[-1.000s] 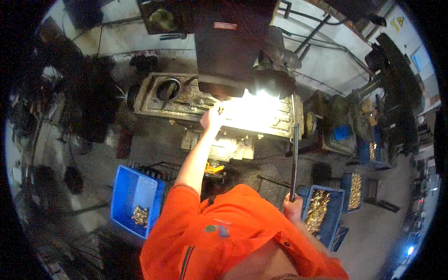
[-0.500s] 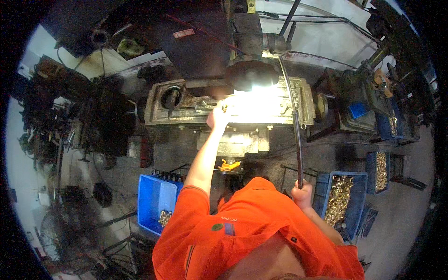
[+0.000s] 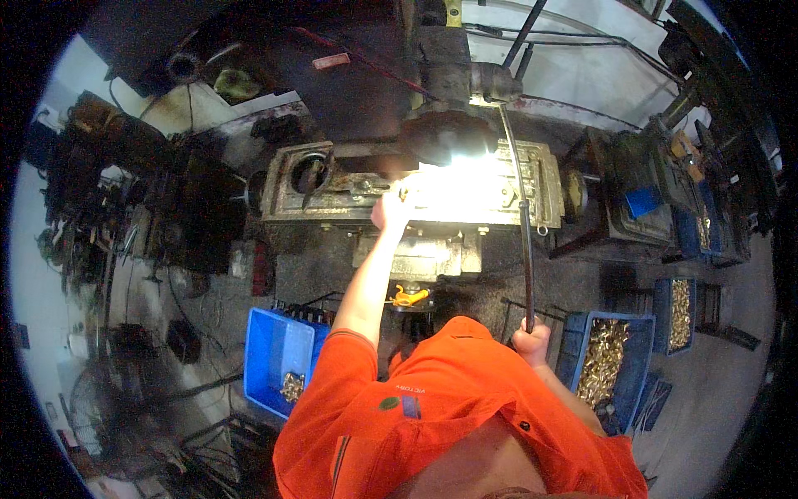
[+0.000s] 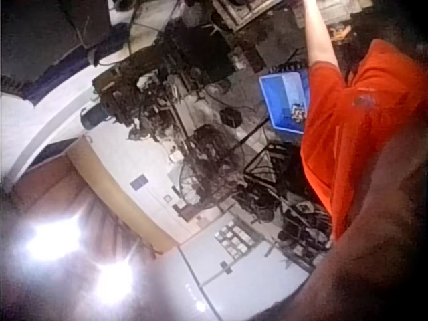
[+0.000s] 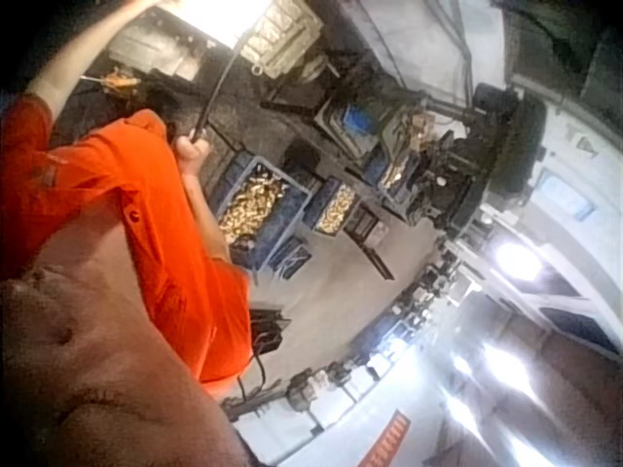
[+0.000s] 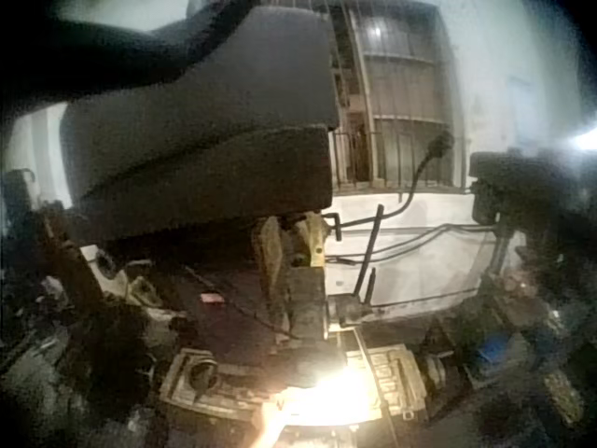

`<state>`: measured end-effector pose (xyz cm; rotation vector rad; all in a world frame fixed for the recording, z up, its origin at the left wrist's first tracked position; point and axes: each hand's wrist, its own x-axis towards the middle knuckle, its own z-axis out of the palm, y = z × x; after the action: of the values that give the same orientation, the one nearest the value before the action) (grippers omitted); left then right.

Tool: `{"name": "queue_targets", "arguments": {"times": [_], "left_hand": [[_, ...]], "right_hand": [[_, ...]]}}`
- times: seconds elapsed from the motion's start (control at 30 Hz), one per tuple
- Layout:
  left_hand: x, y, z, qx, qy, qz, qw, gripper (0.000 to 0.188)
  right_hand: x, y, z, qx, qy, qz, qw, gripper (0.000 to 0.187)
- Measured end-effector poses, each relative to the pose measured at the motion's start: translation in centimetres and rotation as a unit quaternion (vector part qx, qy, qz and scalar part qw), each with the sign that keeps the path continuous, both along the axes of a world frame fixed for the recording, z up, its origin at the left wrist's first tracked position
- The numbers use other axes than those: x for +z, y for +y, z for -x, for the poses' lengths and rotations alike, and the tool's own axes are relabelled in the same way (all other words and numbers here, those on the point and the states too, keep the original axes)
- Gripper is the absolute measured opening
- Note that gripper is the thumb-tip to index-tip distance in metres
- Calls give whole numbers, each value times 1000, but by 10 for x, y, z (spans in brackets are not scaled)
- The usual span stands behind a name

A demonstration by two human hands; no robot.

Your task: The person repeatedly places small brass-colored metal parts into a press machine, activates the press with a lever, removes the processed parts with pliers, and deposits them into a blue bin. The cycle repeats continuously throughout the clip.

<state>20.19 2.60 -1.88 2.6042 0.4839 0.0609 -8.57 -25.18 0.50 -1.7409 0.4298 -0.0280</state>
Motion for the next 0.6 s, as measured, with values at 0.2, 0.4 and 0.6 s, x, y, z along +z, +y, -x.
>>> {"name": "queue_targets", "arguments": {"times": [0.2,0.4,0.6], "left_hand": [[-9,3,-3,8,5,-1,1000,49],[-1,1,-1,14,9,9,1000,51],[7,0,2,18,7,22,1000,55]], "right_hand": [[15,10,-10,-31,22,-7,999,16],[1,4,-10,-32,2,-82,996,19],[-18,0,-10,-30,3,-40,999,19]]}}
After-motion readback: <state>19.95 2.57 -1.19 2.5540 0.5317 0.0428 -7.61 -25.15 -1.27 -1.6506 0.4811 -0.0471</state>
